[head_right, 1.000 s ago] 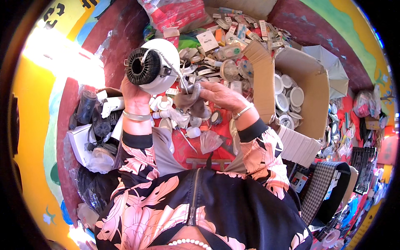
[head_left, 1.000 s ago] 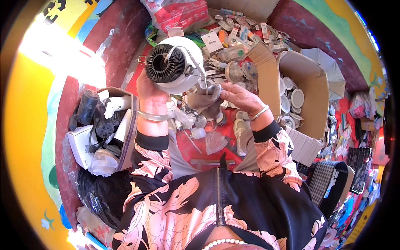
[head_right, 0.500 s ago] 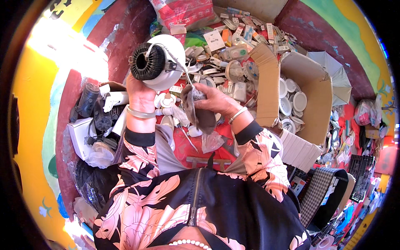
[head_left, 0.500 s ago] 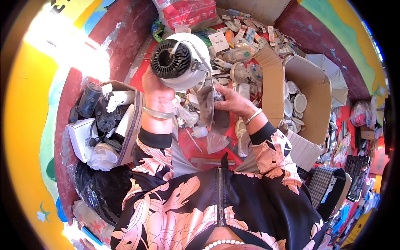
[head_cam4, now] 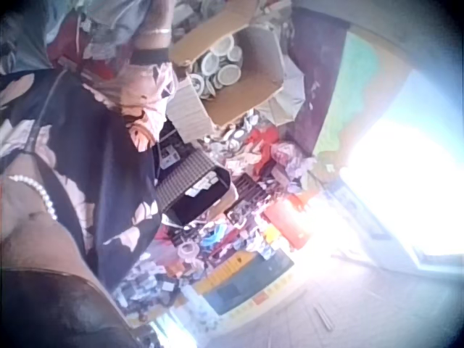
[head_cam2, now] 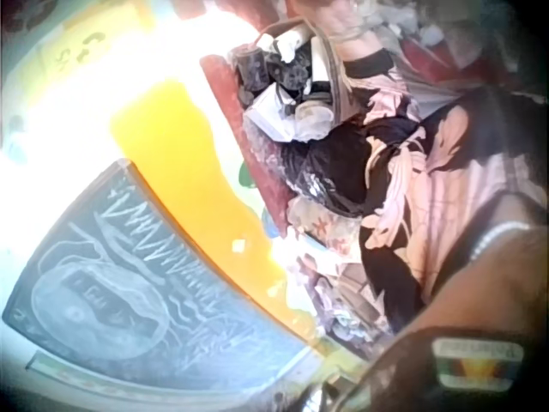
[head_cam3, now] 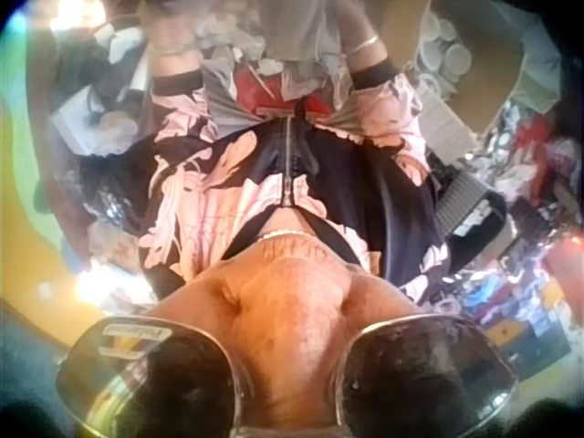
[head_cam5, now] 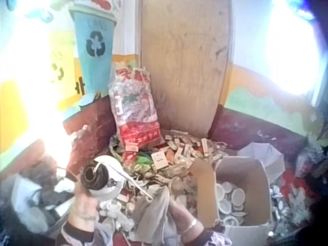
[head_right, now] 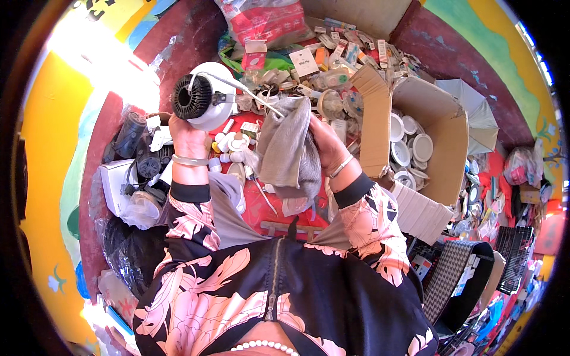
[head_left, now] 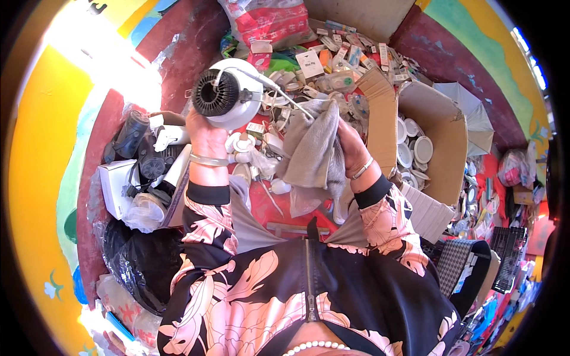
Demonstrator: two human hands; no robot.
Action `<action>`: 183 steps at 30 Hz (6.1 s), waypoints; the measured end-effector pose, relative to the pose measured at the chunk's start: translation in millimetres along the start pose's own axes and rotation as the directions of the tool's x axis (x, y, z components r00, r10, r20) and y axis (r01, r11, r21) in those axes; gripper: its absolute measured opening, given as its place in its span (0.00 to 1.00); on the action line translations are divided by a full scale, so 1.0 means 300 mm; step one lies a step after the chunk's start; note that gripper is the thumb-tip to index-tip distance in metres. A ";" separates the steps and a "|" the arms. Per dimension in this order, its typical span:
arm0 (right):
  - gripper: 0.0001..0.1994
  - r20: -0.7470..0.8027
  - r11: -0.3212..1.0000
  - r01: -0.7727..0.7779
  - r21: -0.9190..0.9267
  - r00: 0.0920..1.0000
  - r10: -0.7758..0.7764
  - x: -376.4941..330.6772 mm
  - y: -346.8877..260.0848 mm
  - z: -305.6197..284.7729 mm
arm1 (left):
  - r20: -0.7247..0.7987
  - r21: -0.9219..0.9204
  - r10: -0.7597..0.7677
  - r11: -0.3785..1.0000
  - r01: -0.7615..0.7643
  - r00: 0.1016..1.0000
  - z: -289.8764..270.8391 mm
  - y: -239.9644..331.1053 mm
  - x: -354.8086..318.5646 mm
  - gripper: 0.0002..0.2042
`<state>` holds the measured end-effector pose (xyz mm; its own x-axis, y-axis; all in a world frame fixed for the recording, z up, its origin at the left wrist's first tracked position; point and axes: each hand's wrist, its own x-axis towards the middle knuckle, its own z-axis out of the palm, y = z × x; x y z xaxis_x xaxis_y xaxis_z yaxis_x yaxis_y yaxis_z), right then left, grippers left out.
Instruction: The person wipes a white circular light fixture with a cloth while holding it. They then put the fixture aside and pick up a glass bowl with a floral pattern from a pile of boxes and discarded items.
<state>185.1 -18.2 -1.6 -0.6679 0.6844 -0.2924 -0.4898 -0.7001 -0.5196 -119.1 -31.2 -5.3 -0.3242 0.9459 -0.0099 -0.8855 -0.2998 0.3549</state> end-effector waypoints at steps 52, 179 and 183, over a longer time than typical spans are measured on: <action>0.21 0.099 0.968 0.069 -0.240 0.994 -0.046 0.050 0.161 0.107 | -0.001 -0.153 -0.012 0.988 0.012 1.000 0.020 -0.022 0.022 0.19; 0.13 -0.182 0.354 0.804 -0.478 0.303 -0.935 0.040 -0.162 0.076 | -0.321 0.125 0.293 0.956 -0.267 0.901 0.085 -0.135 0.010 0.13; 0.16 -0.168 0.579 0.761 -0.294 0.555 -0.815 0.004 -0.221 0.023 | -0.303 0.091 0.234 0.972 -0.217 0.924 0.068 -0.122 0.022 0.14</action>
<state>212.9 27.6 38.0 0.1229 0.9844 0.1262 -0.6268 0.1756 -0.7591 -82.1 -11.6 0.8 -0.6079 0.7658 -0.2096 -0.7601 -0.4849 0.4326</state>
